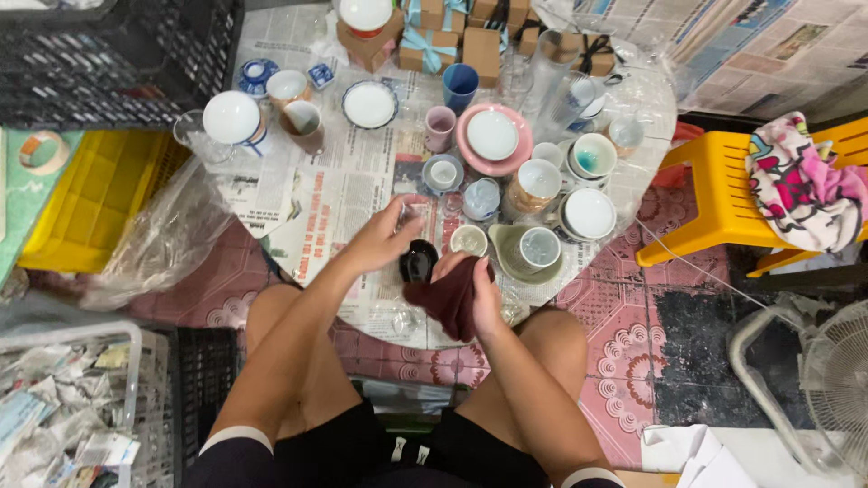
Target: The person sits on the floor and wipes various glassware items, including glasses and a small bowl, using a dark cloth. They handle each item individually, wiping the exterior and interior surfaces before placing them back on the table.
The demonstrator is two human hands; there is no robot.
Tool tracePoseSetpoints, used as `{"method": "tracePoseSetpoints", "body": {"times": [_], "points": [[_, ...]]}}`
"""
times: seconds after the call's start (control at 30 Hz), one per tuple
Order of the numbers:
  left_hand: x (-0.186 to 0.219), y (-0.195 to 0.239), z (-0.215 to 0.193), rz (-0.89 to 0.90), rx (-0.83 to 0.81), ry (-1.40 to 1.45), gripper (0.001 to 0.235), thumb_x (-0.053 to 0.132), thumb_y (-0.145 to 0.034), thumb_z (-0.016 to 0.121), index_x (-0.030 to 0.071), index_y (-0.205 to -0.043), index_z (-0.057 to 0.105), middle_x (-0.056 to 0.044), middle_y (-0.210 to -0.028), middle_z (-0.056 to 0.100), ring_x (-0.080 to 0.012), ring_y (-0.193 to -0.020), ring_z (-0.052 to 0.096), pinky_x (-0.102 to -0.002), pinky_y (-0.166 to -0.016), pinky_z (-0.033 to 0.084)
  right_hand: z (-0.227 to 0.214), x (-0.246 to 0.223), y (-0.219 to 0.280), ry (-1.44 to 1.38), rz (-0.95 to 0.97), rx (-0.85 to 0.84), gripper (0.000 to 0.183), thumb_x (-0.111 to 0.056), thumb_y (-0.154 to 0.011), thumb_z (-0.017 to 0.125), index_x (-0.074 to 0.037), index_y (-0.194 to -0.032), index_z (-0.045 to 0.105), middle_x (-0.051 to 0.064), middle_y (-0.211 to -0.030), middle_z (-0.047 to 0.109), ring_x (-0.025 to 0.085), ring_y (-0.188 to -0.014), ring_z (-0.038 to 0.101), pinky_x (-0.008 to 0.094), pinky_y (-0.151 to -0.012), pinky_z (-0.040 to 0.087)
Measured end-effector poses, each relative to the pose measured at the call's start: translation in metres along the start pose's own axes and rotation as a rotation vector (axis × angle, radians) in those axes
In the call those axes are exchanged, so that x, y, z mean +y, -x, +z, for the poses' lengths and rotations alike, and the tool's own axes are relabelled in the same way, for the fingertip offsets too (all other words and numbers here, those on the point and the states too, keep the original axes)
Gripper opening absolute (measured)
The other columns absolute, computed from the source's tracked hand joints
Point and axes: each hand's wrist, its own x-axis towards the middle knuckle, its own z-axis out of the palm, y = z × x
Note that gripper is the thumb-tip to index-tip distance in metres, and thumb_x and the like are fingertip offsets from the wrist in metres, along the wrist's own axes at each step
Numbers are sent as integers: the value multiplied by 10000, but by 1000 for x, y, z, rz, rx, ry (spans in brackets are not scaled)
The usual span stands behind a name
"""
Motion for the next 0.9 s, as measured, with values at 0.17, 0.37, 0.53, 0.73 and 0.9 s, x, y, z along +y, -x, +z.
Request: {"method": "tracePoseSetpoints", "body": {"times": [0.17, 0.37, 0.53, 0.73, 0.9], "points": [[7, -57, -14, 434, 190, -221, 386, 212, -950, 769, 54, -1277, 637, -87, -1112, 711, -211, -1005, 690, -320, -809, 539, 12, -4, -3, -23, 14, -38, 693, -605, -1091, 312, 19, -950, 578, 170, -954, 608, 276, -913, 599, 391, -874, 491], [-11, -105, -4, 338, 255, 56, 389, 101, -900, 841, 77, -1250, 674, -63, -1167, 660, -174, -1041, 661, -280, -803, 566, 17, -21, -7, -14, 34, -7, 699, -603, -1106, 315, 28, -962, 578, 181, -970, 611, 280, -938, 606, 381, -893, 487], [-23, -116, 14, 404, 332, -51, 466, 98, -881, 857, 74, -1299, 652, -81, -1216, 693, -191, -1112, 683, -317, -871, 565, 26, -34, -3, 41, 83, 45, 701, -594, -1116, 311, 33, -958, 582, 186, -970, 620, 279, -938, 600, 373, -896, 477], [-21, -126, 22, 363, 327, -175, 484, 162, -869, 868, 91, -1295, 650, -76, -1158, 730, -190, -1035, 689, -343, -874, 519, 32, -35, -4, -63, 143, -16, 686, -581, -1113, 290, 22, -973, 586, 173, -969, 607, 263, -903, 595, 366, -870, 477], [-24, -125, 25, 383, 348, -183, 498, 183, -872, 868, 81, -1306, 645, -79, -1132, 725, -200, -991, 667, -344, -873, 496, 30, -32, -2, -71, 129, -37, 687, -583, -1121, 286, 19, -982, 585, 178, -972, 607, 270, -932, 600, 380, -917, 485]]}}
